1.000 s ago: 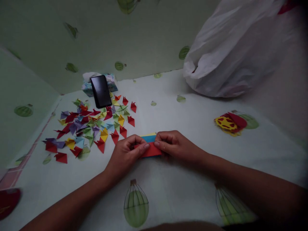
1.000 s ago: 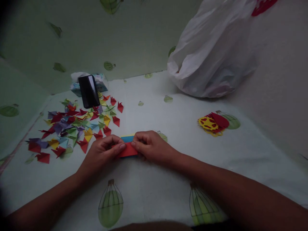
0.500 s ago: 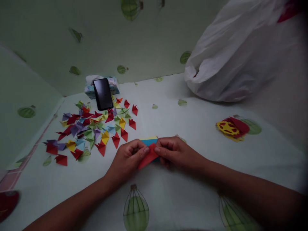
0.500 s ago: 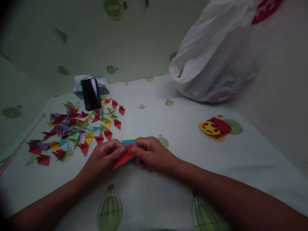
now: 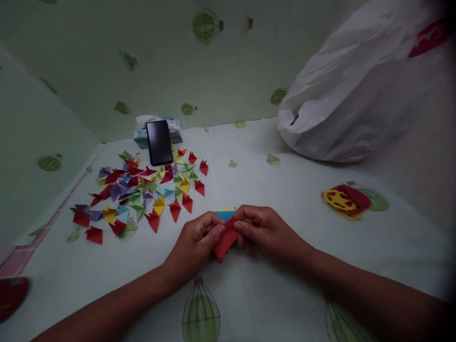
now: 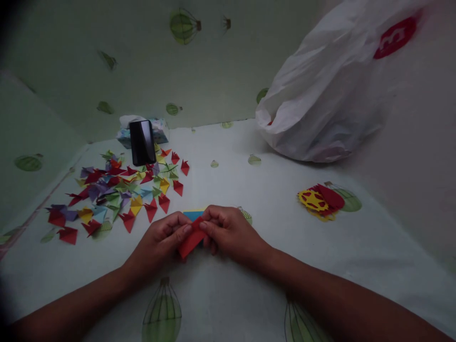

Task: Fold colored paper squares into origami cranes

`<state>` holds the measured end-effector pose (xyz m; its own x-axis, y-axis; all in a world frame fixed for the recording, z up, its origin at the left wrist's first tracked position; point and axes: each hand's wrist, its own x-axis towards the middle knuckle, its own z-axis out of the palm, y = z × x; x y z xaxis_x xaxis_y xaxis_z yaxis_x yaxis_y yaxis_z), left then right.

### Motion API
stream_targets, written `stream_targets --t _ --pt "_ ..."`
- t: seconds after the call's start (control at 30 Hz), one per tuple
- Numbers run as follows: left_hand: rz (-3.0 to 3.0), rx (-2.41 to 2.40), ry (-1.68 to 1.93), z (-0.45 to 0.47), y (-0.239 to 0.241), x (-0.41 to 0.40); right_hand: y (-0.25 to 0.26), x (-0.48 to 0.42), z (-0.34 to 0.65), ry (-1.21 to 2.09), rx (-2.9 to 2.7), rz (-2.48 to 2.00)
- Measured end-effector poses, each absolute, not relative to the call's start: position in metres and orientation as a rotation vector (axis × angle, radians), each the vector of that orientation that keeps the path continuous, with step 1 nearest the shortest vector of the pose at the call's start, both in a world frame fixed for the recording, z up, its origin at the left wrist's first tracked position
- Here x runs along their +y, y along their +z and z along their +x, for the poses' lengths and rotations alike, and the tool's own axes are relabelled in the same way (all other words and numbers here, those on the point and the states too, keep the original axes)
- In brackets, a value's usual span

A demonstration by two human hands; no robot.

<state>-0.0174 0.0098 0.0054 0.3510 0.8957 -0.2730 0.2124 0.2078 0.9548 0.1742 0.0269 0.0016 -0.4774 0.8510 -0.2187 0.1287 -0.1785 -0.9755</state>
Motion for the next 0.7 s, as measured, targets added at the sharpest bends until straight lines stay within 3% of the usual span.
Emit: stream_targets --t 0.37,0.57,0.7 --pt "1.633 1.134 0.627 -0.018 0.005 0.007 0.001 0.020 0.175 0.970 -2.016 -1.017" --pt "1.760 1.157 0.791 -0.020 0.003 0.005 0.004 0.020 0.177 1.149 -1.935 -1.055" --pt "1.650 1.111 0.771 -0.020 0.001 0.006 0.004 0.019 0.179 1.042 -1.949 -1.057"
